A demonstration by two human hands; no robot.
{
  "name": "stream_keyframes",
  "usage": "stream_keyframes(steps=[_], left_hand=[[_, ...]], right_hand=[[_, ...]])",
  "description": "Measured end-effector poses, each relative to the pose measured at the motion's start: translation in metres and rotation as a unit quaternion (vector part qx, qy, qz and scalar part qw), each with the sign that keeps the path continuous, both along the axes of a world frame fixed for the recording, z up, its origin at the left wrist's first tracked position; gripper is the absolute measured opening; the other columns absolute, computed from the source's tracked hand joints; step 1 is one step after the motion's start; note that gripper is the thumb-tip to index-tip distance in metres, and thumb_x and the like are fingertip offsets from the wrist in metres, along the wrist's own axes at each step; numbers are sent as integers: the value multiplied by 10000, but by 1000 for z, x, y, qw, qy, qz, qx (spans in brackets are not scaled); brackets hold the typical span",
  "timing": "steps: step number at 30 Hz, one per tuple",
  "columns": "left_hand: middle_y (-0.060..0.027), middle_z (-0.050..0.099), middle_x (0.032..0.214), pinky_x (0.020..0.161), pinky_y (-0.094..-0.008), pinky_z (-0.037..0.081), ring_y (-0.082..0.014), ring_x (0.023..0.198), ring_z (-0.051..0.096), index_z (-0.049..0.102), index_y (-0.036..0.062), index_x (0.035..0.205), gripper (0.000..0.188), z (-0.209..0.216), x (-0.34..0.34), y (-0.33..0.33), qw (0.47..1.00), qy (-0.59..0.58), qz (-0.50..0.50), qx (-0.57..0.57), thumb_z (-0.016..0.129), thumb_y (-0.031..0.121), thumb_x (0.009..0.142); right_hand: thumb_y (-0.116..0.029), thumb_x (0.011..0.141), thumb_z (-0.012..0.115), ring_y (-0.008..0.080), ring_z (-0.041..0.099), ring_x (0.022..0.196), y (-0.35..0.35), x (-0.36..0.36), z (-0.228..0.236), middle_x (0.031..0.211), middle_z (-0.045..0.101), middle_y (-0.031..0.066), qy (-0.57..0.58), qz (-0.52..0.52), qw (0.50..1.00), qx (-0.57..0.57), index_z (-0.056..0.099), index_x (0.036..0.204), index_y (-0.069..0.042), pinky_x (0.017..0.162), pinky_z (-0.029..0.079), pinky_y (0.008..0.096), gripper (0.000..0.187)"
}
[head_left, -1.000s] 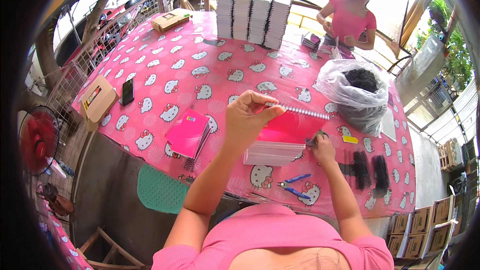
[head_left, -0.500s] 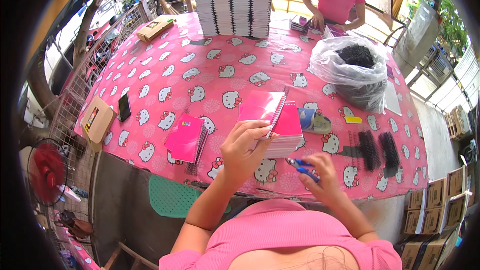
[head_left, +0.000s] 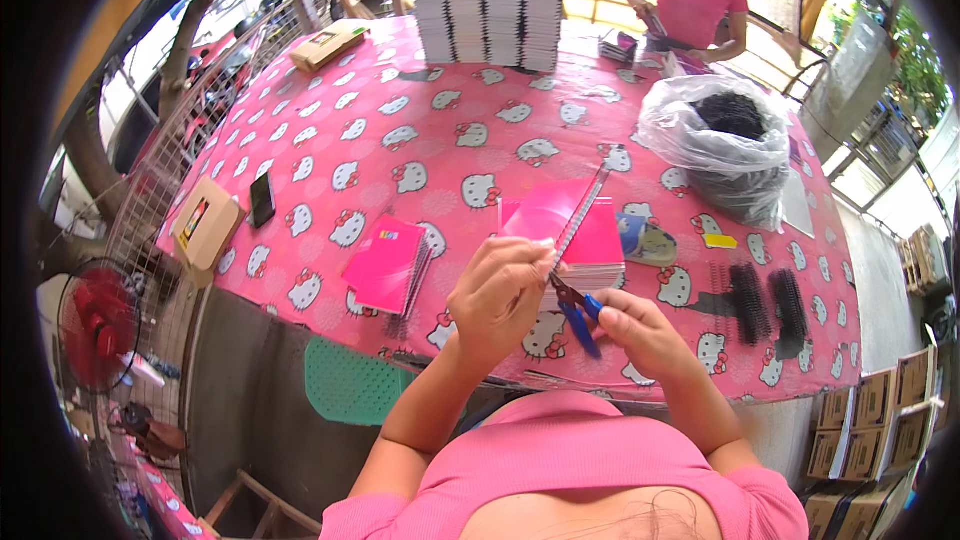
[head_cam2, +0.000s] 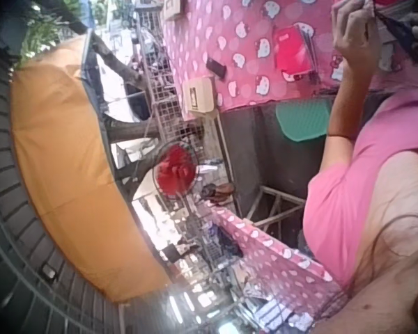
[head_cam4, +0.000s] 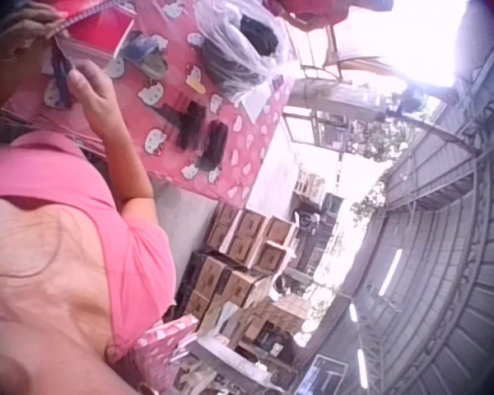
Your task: The person assembles notebooks by threading metal spiral coils through the holes of paper stacks and covers, and سپس cutting and crimping the ends of the coils with pliers.
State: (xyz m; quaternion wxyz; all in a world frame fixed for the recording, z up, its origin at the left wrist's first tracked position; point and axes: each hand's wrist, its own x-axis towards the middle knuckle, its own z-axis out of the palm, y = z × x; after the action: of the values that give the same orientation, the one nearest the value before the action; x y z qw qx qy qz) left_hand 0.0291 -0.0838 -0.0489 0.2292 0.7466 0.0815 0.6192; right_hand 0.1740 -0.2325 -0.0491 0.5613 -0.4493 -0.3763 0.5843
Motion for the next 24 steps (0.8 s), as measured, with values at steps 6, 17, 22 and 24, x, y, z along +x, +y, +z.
stream_keyframes(steps=[6,17,22,24], left_hand=[[-64,647,913,770,-264,481,-106,887,587,482,96,769,229,-24,-76,73,869,-299,48,-391,680,102,885],[-92,607,1157,938,-293,431,-158,1032,575,588,1,1119,219,-168,-158,139,889,-128,149,-413,479,145,995],[-81,638,946,846,-292,455,-139,896,573,646,-18,972,313,-159,-129,143,885,-155,188,-398,450,222,1013],[-77,630,933,810,-292,455,-131,862,562,643,-22,969,326,-154,-127,143,878,-153,206,-405,451,238,1014]], right_hand=[[-233,777,746,331,562,1038,-27,9,-102,1123,582,176,-626,-105,768,86,584,1137,-14,902,450,395,451],[-227,871,629,375,572,920,84,-83,-86,961,565,184,-432,128,882,135,577,956,-7,787,468,453,242],[-153,866,602,389,578,839,181,-132,-140,903,581,174,-418,63,879,222,577,933,-5,741,479,460,164],[-132,858,608,364,584,817,188,-138,-147,899,588,173,-398,18,888,231,579,929,-6,721,483,445,147]])
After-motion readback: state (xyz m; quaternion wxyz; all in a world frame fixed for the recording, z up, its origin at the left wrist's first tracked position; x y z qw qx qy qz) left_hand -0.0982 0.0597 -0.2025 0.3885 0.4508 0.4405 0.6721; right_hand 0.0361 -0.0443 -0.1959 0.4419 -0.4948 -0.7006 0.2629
